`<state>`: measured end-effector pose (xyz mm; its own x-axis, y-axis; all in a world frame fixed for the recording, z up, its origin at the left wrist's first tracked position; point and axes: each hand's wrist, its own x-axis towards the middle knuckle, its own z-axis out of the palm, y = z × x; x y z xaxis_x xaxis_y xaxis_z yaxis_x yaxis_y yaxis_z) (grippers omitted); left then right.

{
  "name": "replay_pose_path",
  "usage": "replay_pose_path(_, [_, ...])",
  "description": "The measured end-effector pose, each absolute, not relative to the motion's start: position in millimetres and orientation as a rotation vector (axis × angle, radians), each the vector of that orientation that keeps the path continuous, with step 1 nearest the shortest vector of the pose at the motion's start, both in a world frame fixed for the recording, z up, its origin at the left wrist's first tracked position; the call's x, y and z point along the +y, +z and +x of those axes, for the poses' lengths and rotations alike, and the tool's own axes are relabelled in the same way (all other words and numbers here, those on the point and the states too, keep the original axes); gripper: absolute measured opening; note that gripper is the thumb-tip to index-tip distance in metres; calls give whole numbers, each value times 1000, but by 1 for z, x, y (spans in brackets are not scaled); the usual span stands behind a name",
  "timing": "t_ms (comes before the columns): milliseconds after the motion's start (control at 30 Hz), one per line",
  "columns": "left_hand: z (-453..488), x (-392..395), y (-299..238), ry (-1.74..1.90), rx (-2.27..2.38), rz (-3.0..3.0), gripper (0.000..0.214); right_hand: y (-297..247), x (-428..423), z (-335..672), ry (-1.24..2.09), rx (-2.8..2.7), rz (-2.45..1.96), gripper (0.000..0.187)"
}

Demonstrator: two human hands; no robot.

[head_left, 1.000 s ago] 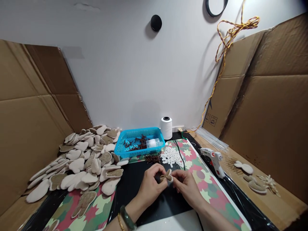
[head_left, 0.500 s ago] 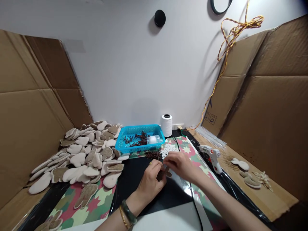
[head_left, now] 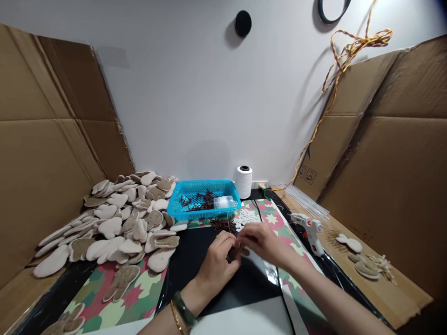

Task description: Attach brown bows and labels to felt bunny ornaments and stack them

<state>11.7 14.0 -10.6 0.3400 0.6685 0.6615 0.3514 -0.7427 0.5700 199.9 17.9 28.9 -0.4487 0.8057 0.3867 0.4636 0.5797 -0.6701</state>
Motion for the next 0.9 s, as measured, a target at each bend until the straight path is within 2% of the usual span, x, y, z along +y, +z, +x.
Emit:
replay_pose_path(100, [11, 12, -10, 1388, 923, 2222, 20, 16, 45, 200, 1058, -1941, -1012, 34])
replay_pose_path(167, [9, 14, -11, 1404, 962, 2193, 19, -2, 41, 198, 1105, -1945, -1012, 45])
replay_pose_path(267, [6, 21, -14, 1402, 1021, 2199, 18, -20, 11, 195, 814, -2021, -1037, 41])
replay_pose_path(367, [7, 24, -18, 1369, 1026, 2227, 18, -9, -9, 195, 482, -2192, -1015, 33])
replay_pose_path(467, [9, 21, -19, 1338, 995, 2250, 20, 14, 8, 196, 441, -2253, -989, 31])
replay_pose_path(567, [9, 18, -18, 1353, 946, 2231, 21, 20, 43, 198, 789, -2133, -1008, 29])
replay_pose_path(700, [7, 19, -18, 1402, 956, 2157, 19, -1, 58, 196, 1310, -1847, -1003, 45])
replay_pose_path(833, [8, 21, -19, 1444, 1026, 2093, 17, -18, 26, 190, 1434, -1709, -1031, 53])
replay_pose_path(900, [9, 21, -19, 1453, 1041, 2068, 16, -16, 9, 188, 1340, -1768, -1028, 51])
